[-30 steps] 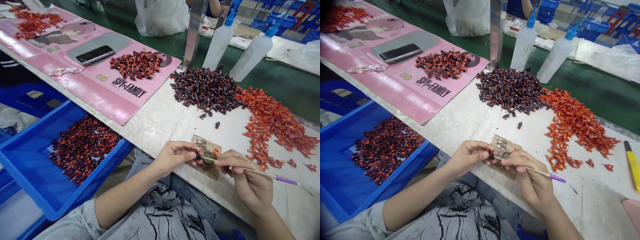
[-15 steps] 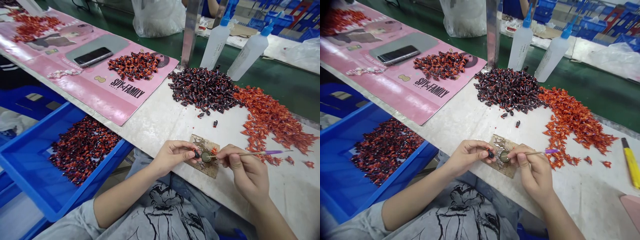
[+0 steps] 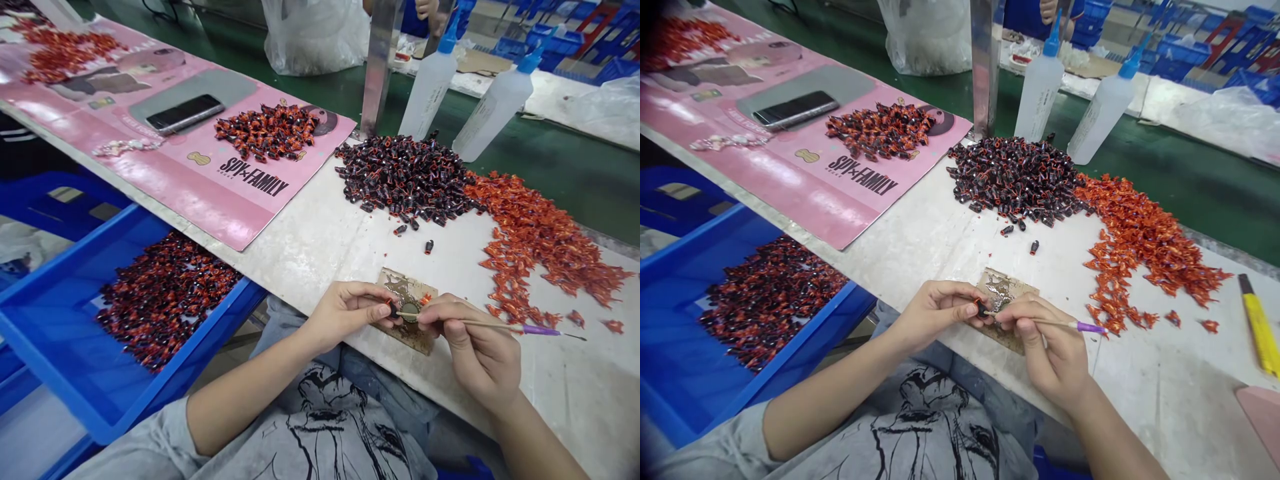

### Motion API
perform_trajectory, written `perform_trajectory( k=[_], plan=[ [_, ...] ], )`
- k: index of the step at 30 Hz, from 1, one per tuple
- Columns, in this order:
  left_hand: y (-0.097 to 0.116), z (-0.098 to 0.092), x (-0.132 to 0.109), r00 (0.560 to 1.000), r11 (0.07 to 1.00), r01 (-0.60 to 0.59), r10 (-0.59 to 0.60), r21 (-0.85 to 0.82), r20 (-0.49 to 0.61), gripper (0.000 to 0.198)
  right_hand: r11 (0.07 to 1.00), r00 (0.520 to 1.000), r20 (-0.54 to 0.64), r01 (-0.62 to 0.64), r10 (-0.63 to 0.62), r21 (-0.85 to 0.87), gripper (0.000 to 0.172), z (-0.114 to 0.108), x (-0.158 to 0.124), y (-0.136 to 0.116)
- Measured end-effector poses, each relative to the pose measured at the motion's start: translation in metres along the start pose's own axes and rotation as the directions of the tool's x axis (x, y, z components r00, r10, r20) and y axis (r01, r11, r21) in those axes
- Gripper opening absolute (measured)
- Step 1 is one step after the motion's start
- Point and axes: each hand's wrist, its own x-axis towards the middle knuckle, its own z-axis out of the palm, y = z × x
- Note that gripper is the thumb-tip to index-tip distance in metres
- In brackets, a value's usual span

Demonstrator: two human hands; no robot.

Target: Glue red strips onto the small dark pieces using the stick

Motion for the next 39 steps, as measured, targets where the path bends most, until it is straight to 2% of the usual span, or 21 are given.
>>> perform_trajectory(
  k=[4,11,28,32,35,39],
  plan=[
    [-0.001,-0.001,0.0,1.0,1.0,-0.004,0.005,-0.021,0.01,0.036,1.0,1.0,0.006,0.017,-0.017,0.005,0.023,0.0,0.0,0.0],
    [-0.001,-0.001,0.0,1.0,1.0,-0.002,0.002,0.016,0.012,0.041,0.998,0.998,-0.014,-0.056,0.057,0.038,0.024,-0.002,-0.004,-0.001],
    [-0.002,-0.002,-0.001,0.999,1.0,0.015,-0.016,0.021,0.039,0.036,0.999,0.999,-0.019,-0.038,0.038,0.006,0.024,0.001,-0.001,0.002],
    [-0.002,0.0,-0.001,1.0,1.0,0.021,-0.021,-0.004,0.021,0.036,1.0,1.0,-0.017,0.0,0.0,0.002,0.024,0.003,0.0,0.0],
    [-0.001,0.001,-0.001,1.0,0.999,0.025,-0.025,-0.029,0.016,0.035,0.998,0.999,-0.046,-0.025,0.022,-0.064,0.023,-0.013,-0.01,0.005],
    [0.0,0.003,-0.002,0.999,0.998,0.047,-0.047,-0.042,-0.007,0.036,0.952,0.979,-0.134,-0.185,0.156,-0.244,0.028,-0.066,-0.038,0.022]
  ],
)
